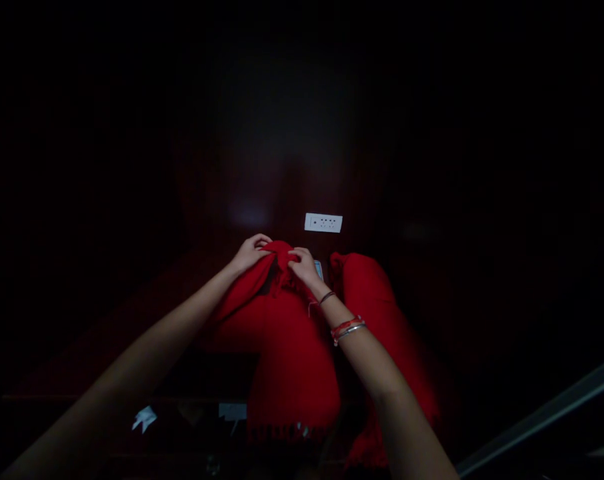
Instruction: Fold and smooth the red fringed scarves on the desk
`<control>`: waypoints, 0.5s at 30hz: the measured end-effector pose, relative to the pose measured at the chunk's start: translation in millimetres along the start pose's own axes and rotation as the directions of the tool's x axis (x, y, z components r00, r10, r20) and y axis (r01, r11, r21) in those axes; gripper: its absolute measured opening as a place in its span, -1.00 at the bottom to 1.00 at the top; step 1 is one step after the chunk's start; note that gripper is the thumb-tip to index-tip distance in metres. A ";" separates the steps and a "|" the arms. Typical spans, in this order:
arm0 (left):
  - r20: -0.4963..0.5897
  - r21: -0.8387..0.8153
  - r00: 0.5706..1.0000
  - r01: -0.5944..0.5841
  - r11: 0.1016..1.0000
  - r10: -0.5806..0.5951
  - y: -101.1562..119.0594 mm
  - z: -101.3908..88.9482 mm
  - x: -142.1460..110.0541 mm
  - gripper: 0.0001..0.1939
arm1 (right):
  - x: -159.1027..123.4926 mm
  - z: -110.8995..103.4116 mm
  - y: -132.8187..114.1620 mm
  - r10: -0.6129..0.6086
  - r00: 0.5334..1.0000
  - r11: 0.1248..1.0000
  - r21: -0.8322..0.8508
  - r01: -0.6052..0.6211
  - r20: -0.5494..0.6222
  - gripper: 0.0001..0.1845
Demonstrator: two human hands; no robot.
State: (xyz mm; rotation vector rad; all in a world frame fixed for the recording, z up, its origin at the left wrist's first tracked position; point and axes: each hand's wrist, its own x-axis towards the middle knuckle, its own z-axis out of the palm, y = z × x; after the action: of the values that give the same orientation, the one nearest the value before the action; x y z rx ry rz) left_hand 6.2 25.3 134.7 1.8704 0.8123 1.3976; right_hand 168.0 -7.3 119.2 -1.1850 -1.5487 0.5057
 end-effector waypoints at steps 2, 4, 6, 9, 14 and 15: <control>-0.072 0.085 0.997 0.030 0.996 -0.024 -1.6 5.3 -2.8 -0.80 | -7.1 12.4 -6.8 -0.008 0.994 0.976 0.219 -0.016 0.107 -0.76; -0.040 0.174 0.999 0.043 0.984 -0.037 -2.6 8.6 -6.6 -0.81 | -10.8 19.8 -11.4 0.004 0.980 0.912 0.402 -0.085 0.200 -0.73; 0.040 0.252 0.999 0.010 0.968 -0.020 -2.3 9.1 -10.0 -0.78 | -10.2 22.2 -11.2 0.070 0.986 0.858 0.495 -0.138 0.154 -0.72; 0.137 0.266 0.990 -0.015 0.964 -0.023 -3.9 8.0 -12.0 -0.67 | -3.6 20.5 -4.0 0.227 0.974 0.774 0.605 -0.185 0.008 -0.63; 0.169 0.043 0.982 0.077 0.996 -0.083 -22.7 16.6 -7.6 -0.55 | 8.4 19.8 4.5 0.283 0.953 0.624 0.733 -0.269 0.109 -0.74; 0.146 0.037 0.986 0.078 0.996 -0.082 -26.7 19.4 -6.5 -0.49 | 10.1 20.6 5.1 0.275 0.954 0.628 0.730 -0.269 0.116 -0.75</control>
State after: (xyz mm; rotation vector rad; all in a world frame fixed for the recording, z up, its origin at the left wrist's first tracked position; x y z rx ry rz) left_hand 21.0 33.3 105.5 1.9175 0.8299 1.1889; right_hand 152.2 8.9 113.0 -0.7523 -0.9609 1.2093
